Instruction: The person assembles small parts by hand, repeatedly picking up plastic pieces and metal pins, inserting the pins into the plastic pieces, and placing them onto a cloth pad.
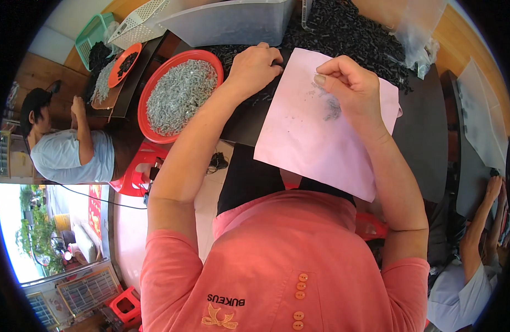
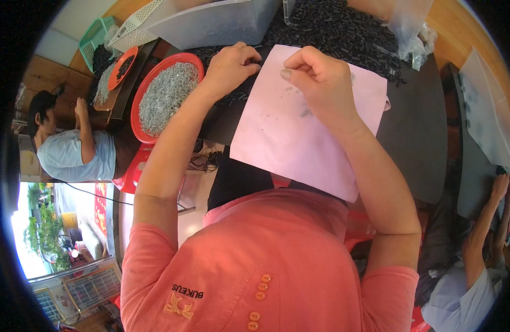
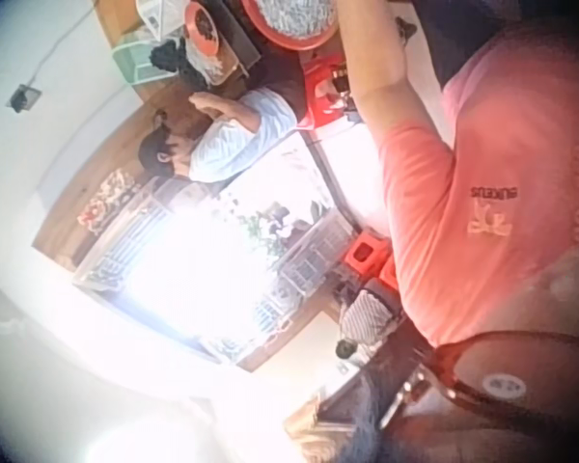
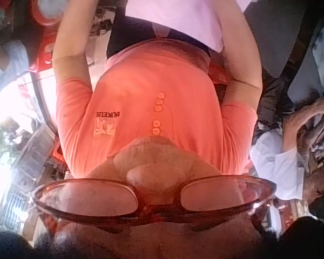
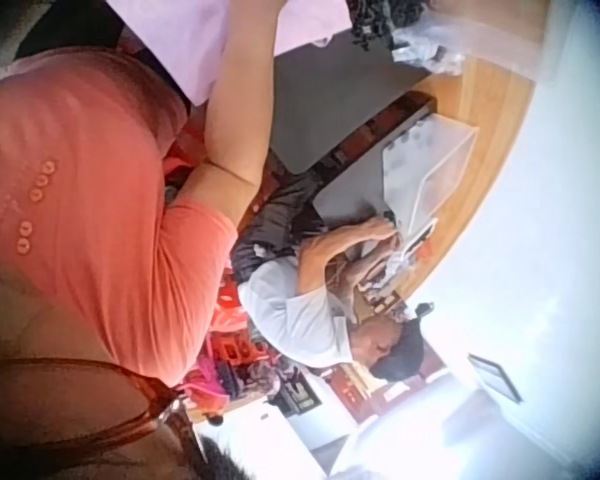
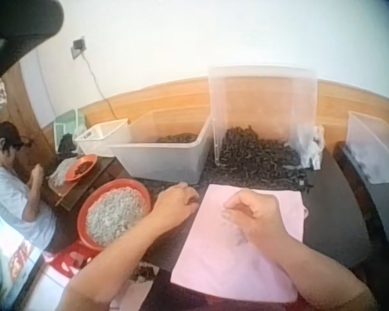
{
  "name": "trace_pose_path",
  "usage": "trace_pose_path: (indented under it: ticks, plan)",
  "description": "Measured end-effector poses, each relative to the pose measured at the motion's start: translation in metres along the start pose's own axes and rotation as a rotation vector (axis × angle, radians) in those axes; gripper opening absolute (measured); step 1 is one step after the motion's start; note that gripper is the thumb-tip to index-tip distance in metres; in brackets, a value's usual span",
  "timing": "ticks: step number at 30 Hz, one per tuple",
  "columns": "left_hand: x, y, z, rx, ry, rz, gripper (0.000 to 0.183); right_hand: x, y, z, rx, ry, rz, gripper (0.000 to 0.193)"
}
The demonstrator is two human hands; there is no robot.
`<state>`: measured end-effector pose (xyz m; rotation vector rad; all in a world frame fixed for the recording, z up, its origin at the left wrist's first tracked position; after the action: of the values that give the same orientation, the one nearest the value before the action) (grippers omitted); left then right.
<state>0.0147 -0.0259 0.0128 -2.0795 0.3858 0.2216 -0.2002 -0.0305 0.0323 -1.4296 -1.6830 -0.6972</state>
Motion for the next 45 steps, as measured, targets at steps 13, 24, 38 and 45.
trace_pose_path:
  ticks: [13,24,38,45]
  plan:
    - [-0.001,0.000,0.006,-0.164,0.101,0.031,0.014,-0.003,-0.002,-0.001,-0.013,0.008,0.038,0.007]
    - [0.000,0.010,0.007,-0.126,0.108,-0.055,0.011,0.000,-0.002,-0.001,-0.002,0.008,0.027,0.007]
    - [-0.050,-0.011,0.049,-0.370,0.149,0.199,0.010,0.001,-0.001,-0.003,0.006,0.010,0.006,0.006]
    - [-0.066,-0.010,0.070,-0.319,0.090,0.192,0.006,-0.001,-0.002,-0.001,-0.013,0.044,0.057,0.006]
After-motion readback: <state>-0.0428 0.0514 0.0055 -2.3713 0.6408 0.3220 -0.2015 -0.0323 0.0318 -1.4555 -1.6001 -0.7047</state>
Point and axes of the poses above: each hand's wrist, its own z-axis away from the middle knuckle, its own y-axis out of the palm, x = y × z, the point moved 3 cm from there along -z, towards the middle knuckle, and after that the axes turned 12 degrees about -x, right-handed, at the moved point
